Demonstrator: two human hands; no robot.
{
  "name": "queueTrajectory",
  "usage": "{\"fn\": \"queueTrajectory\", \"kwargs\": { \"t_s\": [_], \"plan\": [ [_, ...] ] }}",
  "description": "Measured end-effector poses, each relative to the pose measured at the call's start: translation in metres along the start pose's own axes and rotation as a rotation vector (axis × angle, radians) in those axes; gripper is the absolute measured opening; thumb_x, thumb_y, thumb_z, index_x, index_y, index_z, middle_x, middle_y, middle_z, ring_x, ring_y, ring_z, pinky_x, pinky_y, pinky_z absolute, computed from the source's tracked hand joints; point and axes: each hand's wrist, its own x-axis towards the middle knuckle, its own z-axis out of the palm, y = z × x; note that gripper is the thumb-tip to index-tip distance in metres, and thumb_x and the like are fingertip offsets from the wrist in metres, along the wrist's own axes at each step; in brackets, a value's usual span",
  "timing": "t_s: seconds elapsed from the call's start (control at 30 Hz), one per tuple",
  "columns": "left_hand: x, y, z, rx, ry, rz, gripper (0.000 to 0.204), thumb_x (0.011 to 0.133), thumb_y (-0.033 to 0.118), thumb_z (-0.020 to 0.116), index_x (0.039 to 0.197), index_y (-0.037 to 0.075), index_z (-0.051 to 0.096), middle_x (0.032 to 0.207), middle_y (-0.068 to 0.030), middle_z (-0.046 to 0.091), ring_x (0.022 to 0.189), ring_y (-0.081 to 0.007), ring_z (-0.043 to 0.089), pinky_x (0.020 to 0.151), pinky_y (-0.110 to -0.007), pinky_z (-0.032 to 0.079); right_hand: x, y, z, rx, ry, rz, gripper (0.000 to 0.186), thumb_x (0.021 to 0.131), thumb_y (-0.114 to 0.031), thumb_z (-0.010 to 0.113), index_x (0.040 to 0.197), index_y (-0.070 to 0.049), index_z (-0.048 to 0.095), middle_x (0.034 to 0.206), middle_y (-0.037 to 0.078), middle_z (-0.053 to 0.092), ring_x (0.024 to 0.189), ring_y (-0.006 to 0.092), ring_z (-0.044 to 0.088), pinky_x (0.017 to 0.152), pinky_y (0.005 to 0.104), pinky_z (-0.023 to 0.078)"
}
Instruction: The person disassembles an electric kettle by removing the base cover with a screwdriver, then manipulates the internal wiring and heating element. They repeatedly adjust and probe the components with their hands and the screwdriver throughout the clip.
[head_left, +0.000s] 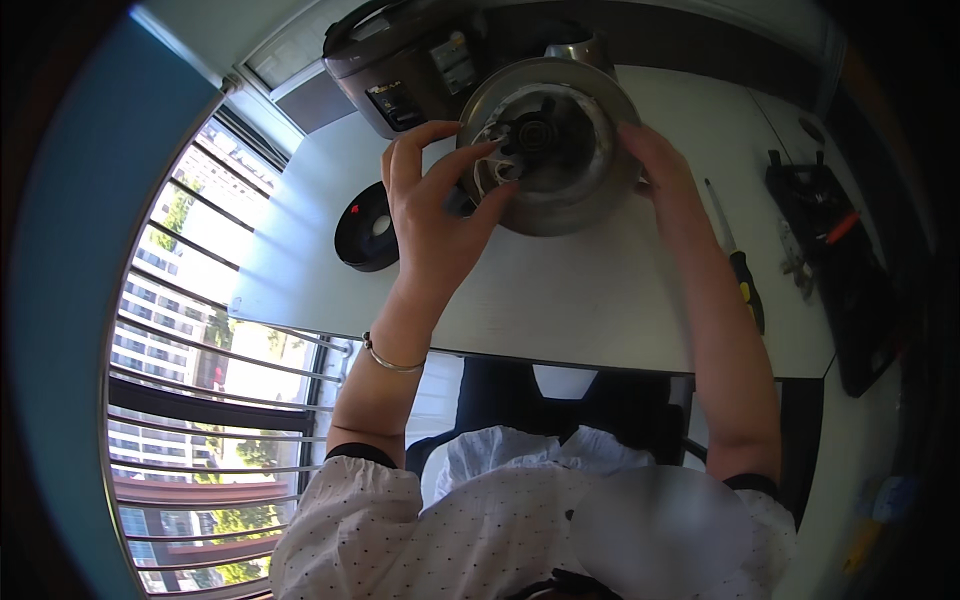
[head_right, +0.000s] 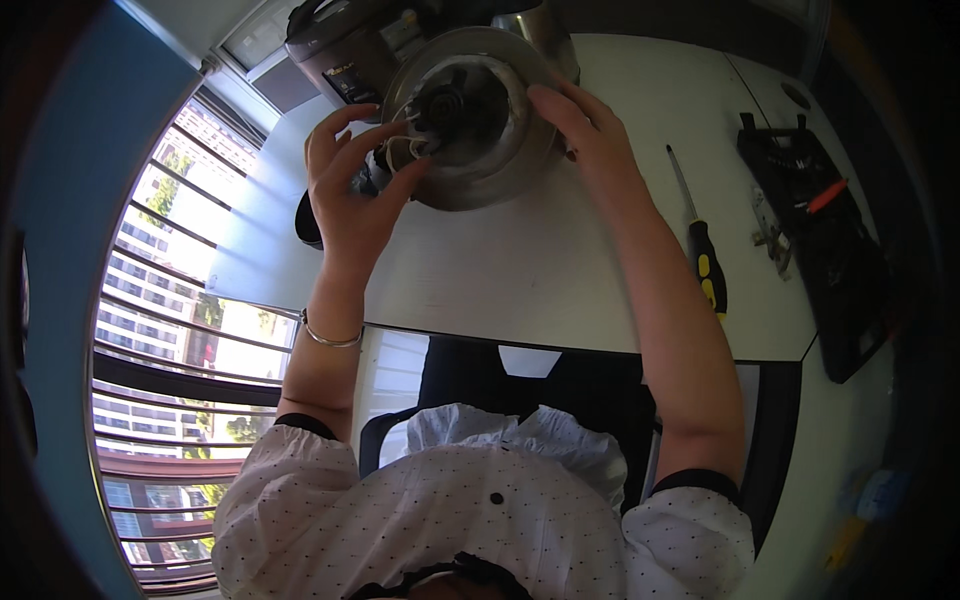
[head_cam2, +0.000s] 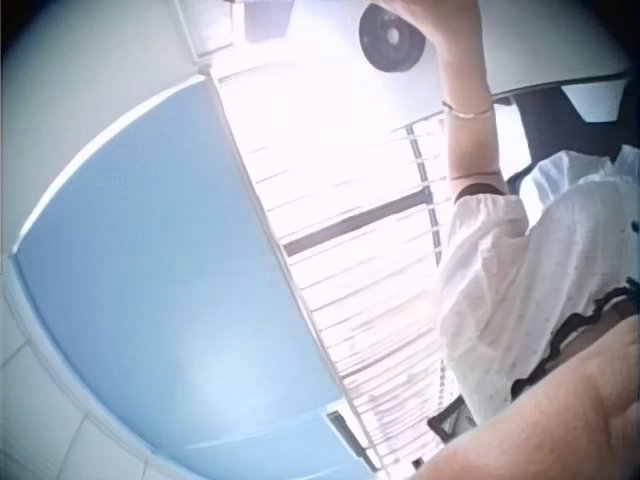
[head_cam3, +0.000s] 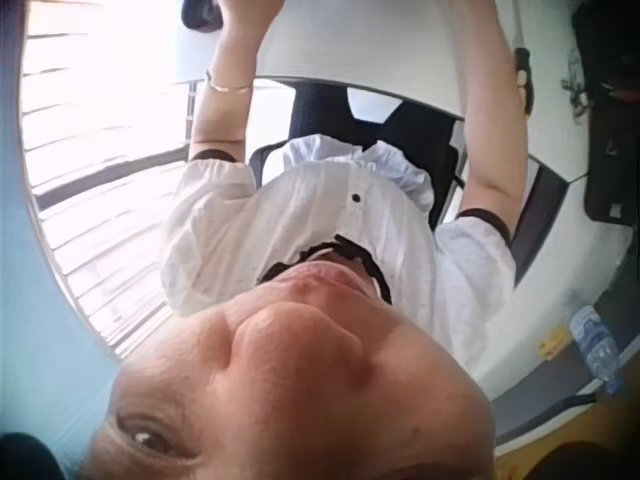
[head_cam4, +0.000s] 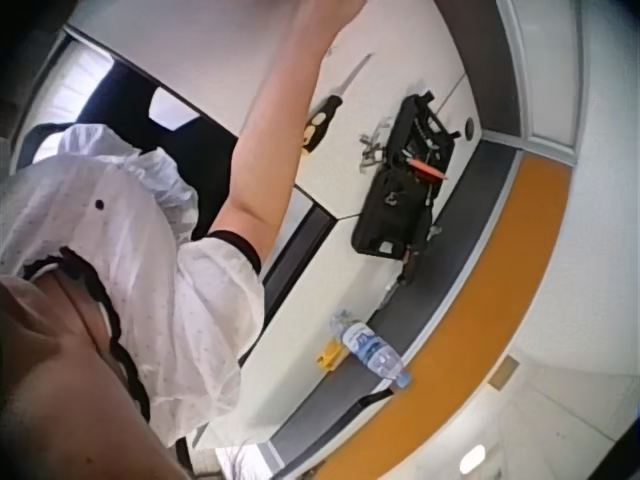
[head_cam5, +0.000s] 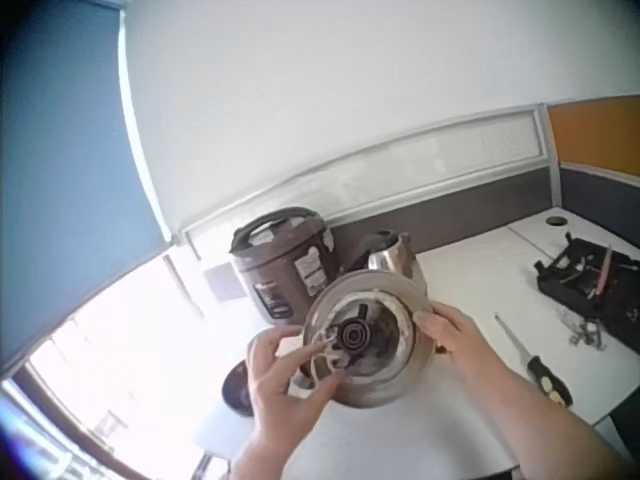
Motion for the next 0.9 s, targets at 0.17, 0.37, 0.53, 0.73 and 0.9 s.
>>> {"fn": "queueTrajectory", "kwargs": {
  "t_s": [0.17, 0.37, 0.53, 0.73, 0.9],
  "plan": [
    [-0.003, -0.007, 0.01, -0.107, 0.048, 0.002, 0.03, 0.061, 0.008, 0.077, 0.09, 0.007, 0.07, 0.11, -0.0095, 0.054, 0.104, -0.0289, 0.049, 0.089, -0.041, 0.041, 0.011, 0.014, -0.006, 0.002, 0.013, 0.03, 0.077, 0.075, -0.057, 0.059, 0.132, -0.006, 0.048, 0.119, 0.011, 0.055, 0.11, 0.0219, 0.049, 0.09, 0.0368, 0.037],
    [-0.005, -0.004, 0.012, -0.106, 0.059, 0.025, 0.026, 0.07, 0.003, 0.074, 0.095, 0.003, 0.068, 0.106, -0.0109, 0.058, 0.085, -0.0245, 0.063, 0.075, -0.032, 0.053, 0.012, 0.017, -0.011, 0.028, -0.035, 0.009, 0.071, 0.078, -0.055, 0.057, 0.128, -0.006, 0.05, 0.124, 0.012, 0.052, 0.113, 0.0257, 0.049, 0.091, 0.0384, 0.037],
    [-0.005, -0.013, 0.016, -0.013, 0.126, 0.14, 0.02, 0.072, 0.013, 0.072, 0.091, 0.008, 0.067, 0.094, -0.0068, 0.058, 0.072, -0.0219, 0.061, 0.059, -0.032, 0.05, 0.011, 0.012, -0.007, 0.027, -0.018, 0.036, 0.071, 0.08, -0.056, 0.055, 0.128, -0.004, 0.048, 0.122, 0.01, 0.052, 0.109, 0.0241, 0.05, 0.089, 0.0376, 0.038],
    [-0.004, -0.013, 0.014, 0.013, 0.112, 0.147, 0.021, 0.073, 0.01, 0.072, 0.093, 0.006, 0.068, 0.096, -0.0083, 0.06, 0.072, -0.0227, 0.063, 0.061, -0.03, 0.052, 0.007, 0.009, -0.006, 0.043, -0.045, 0.035, 0.07, 0.081, -0.056, 0.055, 0.128, -0.005, 0.047, 0.124, 0.007, 0.051, 0.107, 0.022, 0.05, 0.088, 0.0373, 0.037],
    [-0.001, -0.018, 0.019, -0.016, 0.15, 0.144, 0.016, 0.074, 0.017, 0.071, 0.089, 0.011, 0.068, 0.09, -0.004, 0.059, 0.071, -0.0207, 0.062, 0.057, -0.031, 0.049, 0.008, 0.01, -0.007, 0.061, -0.046, 0.043, 0.07, 0.081, -0.058, 0.055, 0.128, -0.006, 0.047, 0.126, 0.006, 0.05, 0.107, 0.0214, 0.05, 0.088, 0.0377, 0.037]
  ]
}}
